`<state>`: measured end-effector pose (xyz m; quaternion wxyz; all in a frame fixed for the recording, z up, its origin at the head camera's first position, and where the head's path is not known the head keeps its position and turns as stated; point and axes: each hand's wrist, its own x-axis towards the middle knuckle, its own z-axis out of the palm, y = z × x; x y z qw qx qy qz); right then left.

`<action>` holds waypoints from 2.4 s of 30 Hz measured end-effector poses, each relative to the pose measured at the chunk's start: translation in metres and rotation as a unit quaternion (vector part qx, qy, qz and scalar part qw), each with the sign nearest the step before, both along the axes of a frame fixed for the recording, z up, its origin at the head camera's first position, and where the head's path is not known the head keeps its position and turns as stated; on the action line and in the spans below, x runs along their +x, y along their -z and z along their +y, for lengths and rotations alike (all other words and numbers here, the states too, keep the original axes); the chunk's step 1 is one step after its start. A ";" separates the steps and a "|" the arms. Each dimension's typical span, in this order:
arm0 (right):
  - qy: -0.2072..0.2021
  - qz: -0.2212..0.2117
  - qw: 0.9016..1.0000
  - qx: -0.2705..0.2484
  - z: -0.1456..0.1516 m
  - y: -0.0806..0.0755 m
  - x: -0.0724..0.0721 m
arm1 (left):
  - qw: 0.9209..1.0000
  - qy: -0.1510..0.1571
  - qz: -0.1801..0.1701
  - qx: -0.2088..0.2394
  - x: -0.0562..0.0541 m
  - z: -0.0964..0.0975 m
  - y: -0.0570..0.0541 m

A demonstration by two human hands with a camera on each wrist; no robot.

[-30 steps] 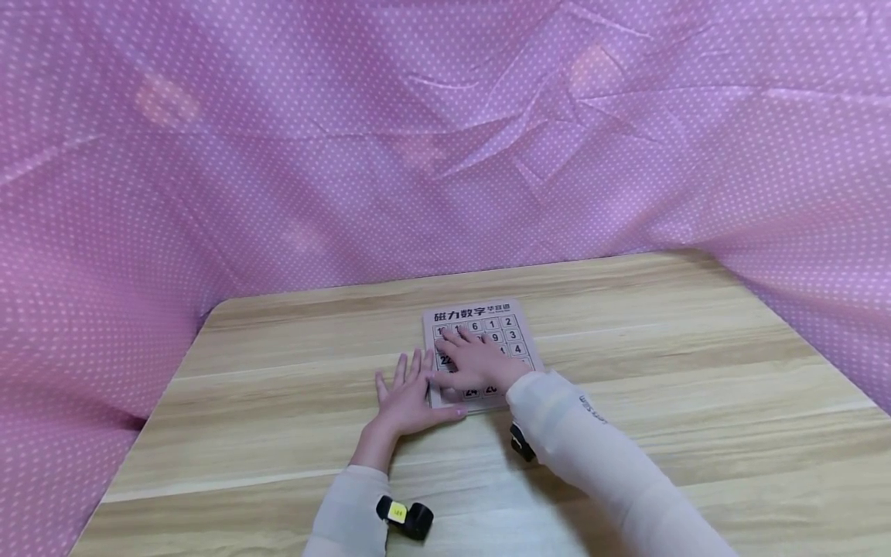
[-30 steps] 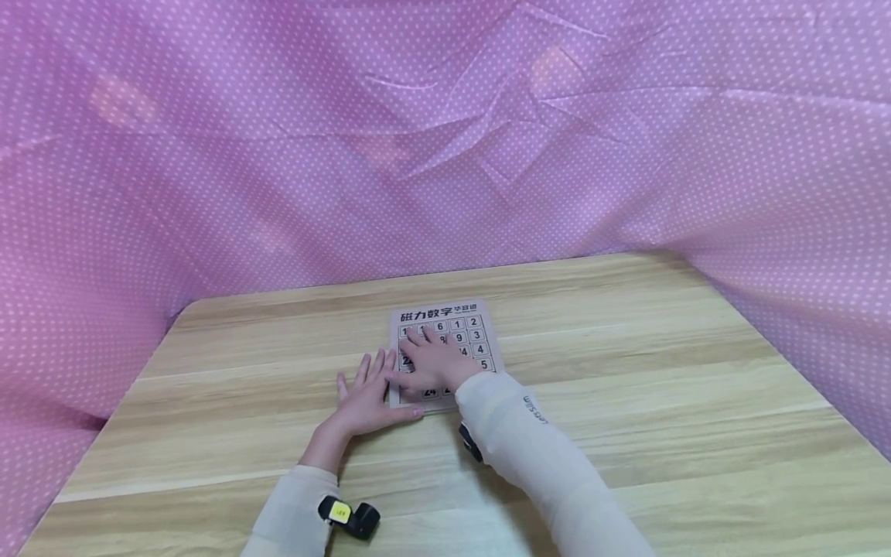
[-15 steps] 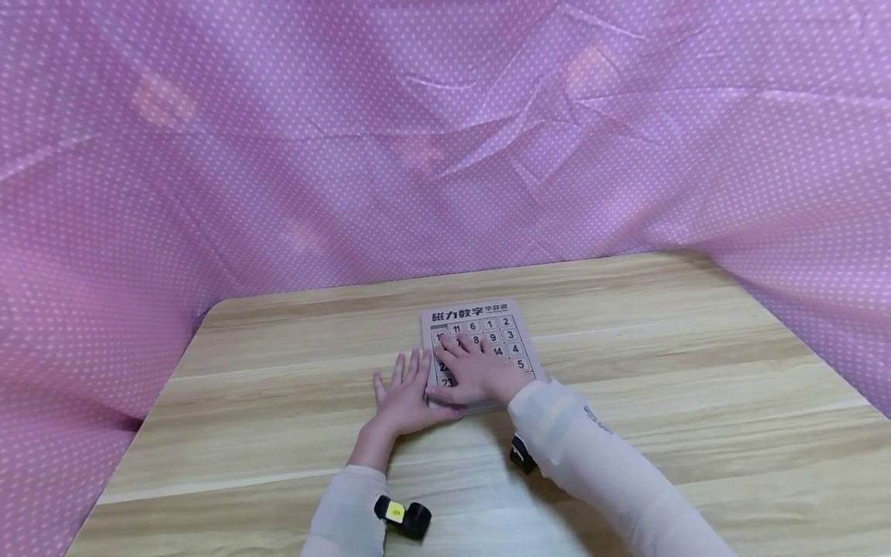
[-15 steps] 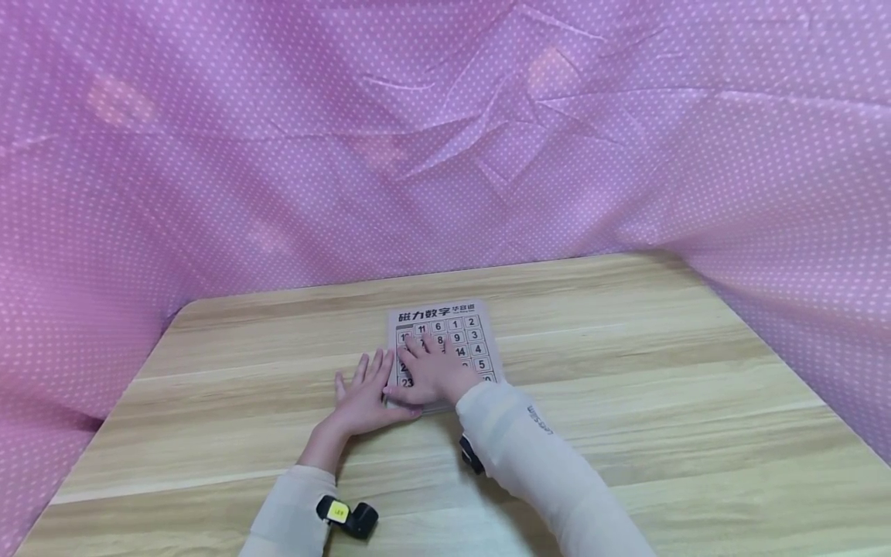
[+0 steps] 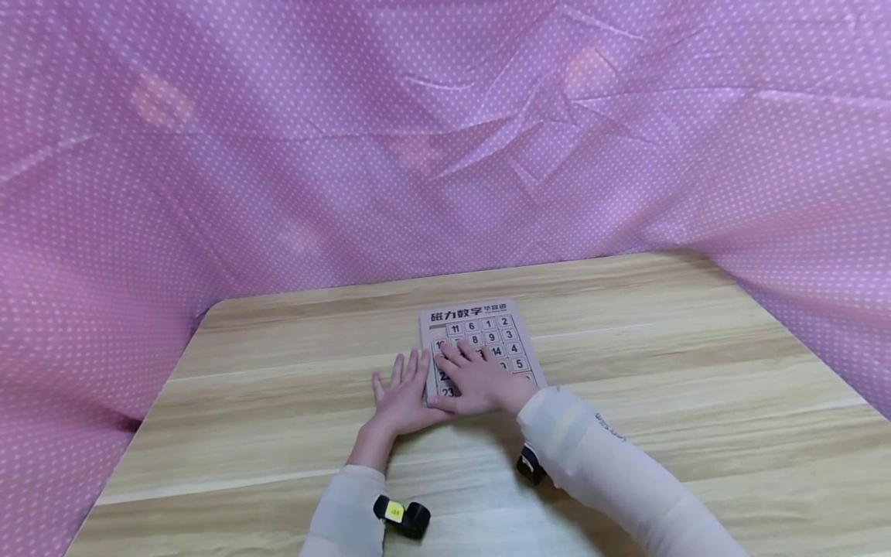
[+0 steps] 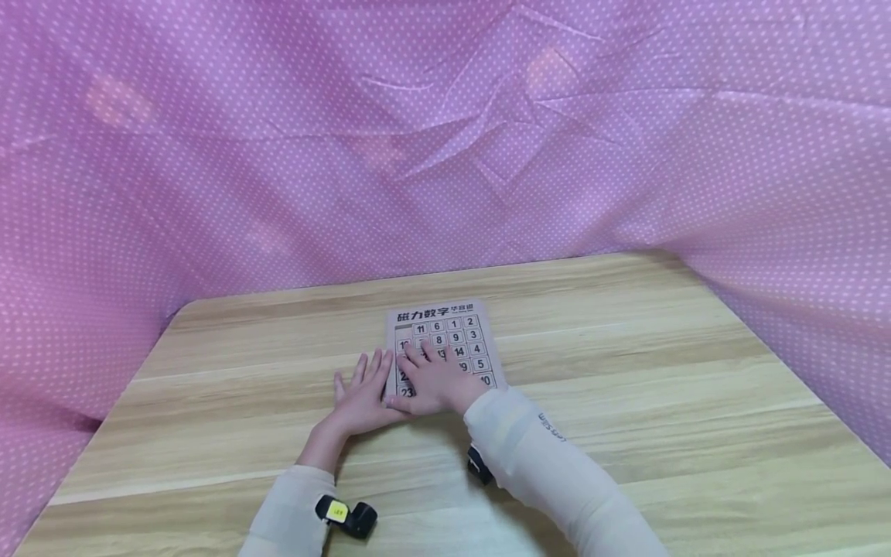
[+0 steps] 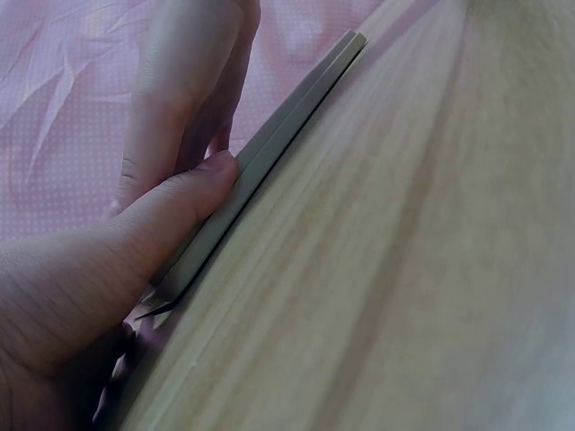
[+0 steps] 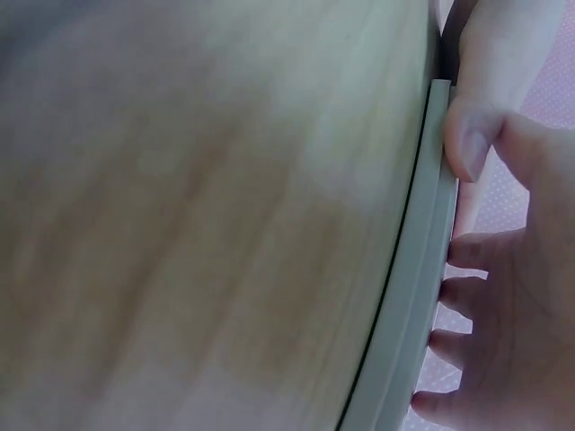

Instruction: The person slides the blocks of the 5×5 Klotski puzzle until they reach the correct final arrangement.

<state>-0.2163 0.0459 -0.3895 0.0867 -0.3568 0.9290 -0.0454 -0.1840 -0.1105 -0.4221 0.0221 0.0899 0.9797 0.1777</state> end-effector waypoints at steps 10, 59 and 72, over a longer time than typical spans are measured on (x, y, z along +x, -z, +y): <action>0.003 -0.001 1.000 -0.027 0.017 0.004 -0.003 | 1.000 -0.007 -0.007 0.000 0.001 0.002 0.000; 0.061 0.010 0.997 -0.055 0.044 0.003 -0.035 | 1.000 -0.021 -0.014 -0.002 0.000 0.002 -0.003; 0.065 -0.016 0.996 -0.062 0.062 -0.001 -0.020 | 1.000 -0.020 -0.009 -0.005 -0.001 0.002 -0.001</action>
